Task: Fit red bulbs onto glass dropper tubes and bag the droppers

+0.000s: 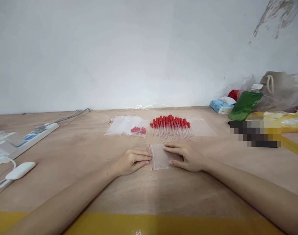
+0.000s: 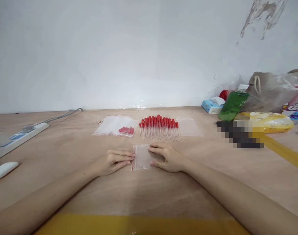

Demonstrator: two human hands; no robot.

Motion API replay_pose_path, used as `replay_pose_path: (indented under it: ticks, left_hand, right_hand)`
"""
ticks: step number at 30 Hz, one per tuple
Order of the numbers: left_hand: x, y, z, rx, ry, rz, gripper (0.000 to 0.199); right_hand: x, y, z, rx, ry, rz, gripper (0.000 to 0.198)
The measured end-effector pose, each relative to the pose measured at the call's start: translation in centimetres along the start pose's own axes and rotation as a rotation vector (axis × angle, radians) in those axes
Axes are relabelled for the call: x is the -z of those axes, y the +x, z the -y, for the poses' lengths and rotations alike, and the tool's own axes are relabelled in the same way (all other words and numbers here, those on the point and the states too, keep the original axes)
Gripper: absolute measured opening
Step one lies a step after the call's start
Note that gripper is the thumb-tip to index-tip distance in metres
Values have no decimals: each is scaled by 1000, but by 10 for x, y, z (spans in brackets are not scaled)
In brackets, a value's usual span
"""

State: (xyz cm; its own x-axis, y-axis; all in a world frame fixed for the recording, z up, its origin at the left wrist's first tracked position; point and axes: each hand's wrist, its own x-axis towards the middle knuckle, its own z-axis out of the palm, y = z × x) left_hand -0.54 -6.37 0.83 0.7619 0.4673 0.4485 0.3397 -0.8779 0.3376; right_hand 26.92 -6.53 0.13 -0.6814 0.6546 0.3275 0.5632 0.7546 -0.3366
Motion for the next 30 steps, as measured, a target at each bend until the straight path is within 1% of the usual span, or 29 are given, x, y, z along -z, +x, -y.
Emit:
replay_pose_path:
  ticks: [2, 4, 8, 11, 13, 15, 17, 21, 25, 28, 30]
  left_hand:
    - [1, 3, -1, -31, -32, 103, 28]
    - [3, 5, -2, -43, -37, 172, 31]
    - [4, 5, 0, -8, -5, 184, 28]
    - [6, 3, 3, 5, -21, 219, 29]
    - [7, 4, 3, -11, -3, 257, 34]
    - [9, 7, 2, -36, 50, 294, 42]
    - [10, 10, -1, -72, 110, 336, 45]
    - [14, 16, -9, -108, 153, 348, 39]
    - [16, 17, -13, -65, 87, 388, 41]
    - [16, 15, -11, -65, 96, 396, 51]
    - [16, 12, -8, -59, 109, 364, 60]
  right_hand:
    - [-5, -2, -2, -14, 23, 8, 57]
    - [-7, -4, -2, -29, 46, -5, 57]
    - [-6, -7, -2, -71, 59, -26, 59]
    - [-1, -10, -3, -75, 52, -6, 62]
    - [4, -14, -5, -58, 52, 15, 66]
    - [8, -17, -7, -47, 57, 32, 70]
    - [10, -18, -9, -44, 68, 32, 73]
    - [8, -18, -10, -23, 77, 7, 73]
    - [8, -17, -9, -35, 71, 9, 73]
    - [11, -17, -9, -39, 69, 35, 74]
    - [13, -18, -10, -52, 70, 54, 74]
